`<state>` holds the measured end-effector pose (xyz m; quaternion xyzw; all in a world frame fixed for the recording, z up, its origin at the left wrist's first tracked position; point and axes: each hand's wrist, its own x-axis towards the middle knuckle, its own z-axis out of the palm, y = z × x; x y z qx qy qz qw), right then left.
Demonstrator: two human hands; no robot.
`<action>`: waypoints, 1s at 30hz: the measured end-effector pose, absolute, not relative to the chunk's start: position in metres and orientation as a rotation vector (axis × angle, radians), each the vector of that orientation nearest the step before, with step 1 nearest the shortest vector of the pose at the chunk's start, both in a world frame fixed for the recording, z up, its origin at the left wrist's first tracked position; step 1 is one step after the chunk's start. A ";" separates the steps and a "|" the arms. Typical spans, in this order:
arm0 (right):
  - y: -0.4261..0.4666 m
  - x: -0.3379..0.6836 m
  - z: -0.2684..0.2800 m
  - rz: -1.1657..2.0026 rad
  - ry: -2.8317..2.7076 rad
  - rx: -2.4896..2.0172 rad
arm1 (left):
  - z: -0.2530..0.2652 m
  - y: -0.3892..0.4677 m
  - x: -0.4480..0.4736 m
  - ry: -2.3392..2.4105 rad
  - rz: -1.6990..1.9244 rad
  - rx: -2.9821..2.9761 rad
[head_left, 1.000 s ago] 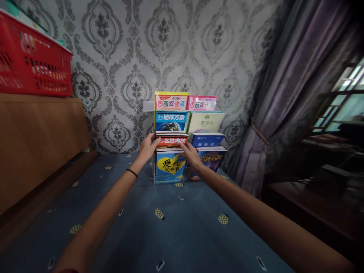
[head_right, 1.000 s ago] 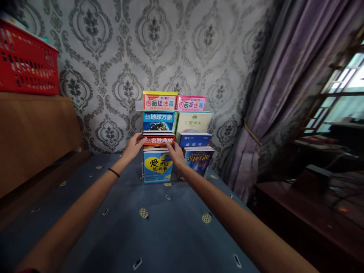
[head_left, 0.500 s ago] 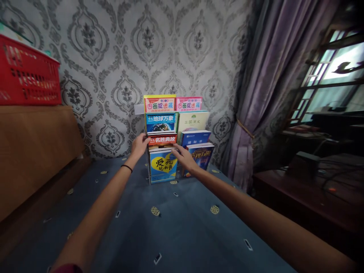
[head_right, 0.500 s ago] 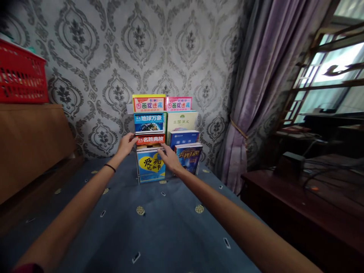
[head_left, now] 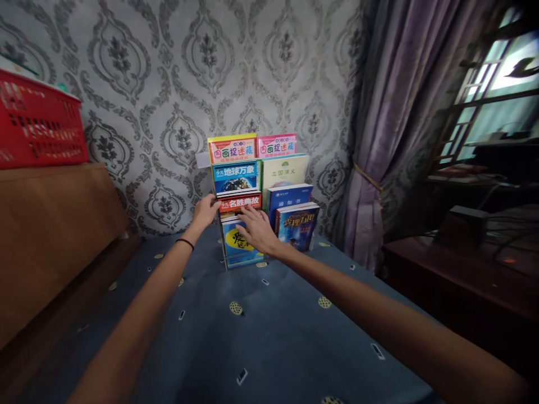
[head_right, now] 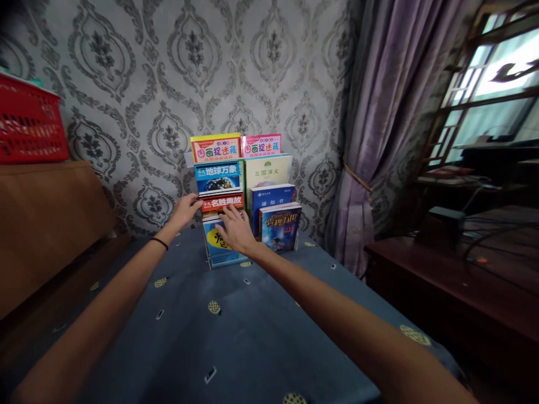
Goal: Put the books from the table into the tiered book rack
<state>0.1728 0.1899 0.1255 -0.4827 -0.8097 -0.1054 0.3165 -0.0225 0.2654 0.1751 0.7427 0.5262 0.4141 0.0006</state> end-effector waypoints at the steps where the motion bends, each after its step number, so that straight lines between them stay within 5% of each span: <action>1: 0.190 0.171 0.125 -0.270 -2.136 -1.283 | 0.176 0.265 -0.022 1.668 1.285 2.338; 30: 0.225 0.223 0.121 -0.014 -2.017 -1.081 | 0.189 0.206 0.002 2.045 0.976 2.765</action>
